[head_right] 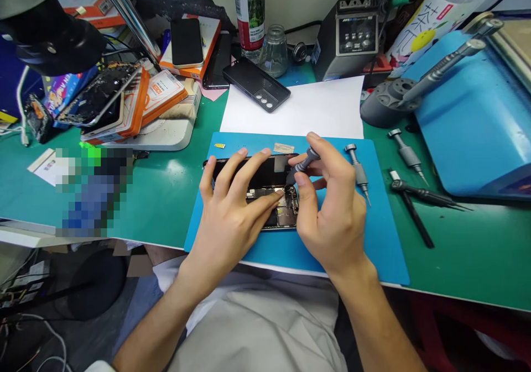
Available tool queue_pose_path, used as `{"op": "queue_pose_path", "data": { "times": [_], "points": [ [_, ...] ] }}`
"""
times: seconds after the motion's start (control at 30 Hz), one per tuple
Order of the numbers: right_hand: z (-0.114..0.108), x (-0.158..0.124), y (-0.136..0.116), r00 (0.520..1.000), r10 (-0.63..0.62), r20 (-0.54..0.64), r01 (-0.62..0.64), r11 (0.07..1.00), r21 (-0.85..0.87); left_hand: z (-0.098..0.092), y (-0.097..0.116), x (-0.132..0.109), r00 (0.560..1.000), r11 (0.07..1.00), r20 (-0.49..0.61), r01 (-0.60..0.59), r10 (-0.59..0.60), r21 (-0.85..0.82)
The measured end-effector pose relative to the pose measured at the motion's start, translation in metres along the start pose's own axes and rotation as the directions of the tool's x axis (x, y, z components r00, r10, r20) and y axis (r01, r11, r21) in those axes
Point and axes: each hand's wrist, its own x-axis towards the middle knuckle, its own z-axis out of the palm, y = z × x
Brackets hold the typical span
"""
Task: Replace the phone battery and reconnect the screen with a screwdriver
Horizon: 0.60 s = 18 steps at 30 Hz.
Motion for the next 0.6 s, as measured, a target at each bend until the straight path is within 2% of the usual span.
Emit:
{"op": "queue_pose_path", "data": {
  "times": [0.4,0.6],
  "points": [
    [0.0004,-0.0020,-0.0011,0.999,0.029,-0.014,-0.029,1.000,0.003,0.0007,-0.0016,-0.0034,0.999,0.999,-0.025,-0.025,0.025,-0.031],
    [0.0007,-0.0042,0.0015,0.998,0.040,-0.042,-0.040,0.999,-0.013,-0.0004,0.0001,-0.0015,1.000,0.999,-0.003,-0.010,0.010,-0.038]
  ]
}}
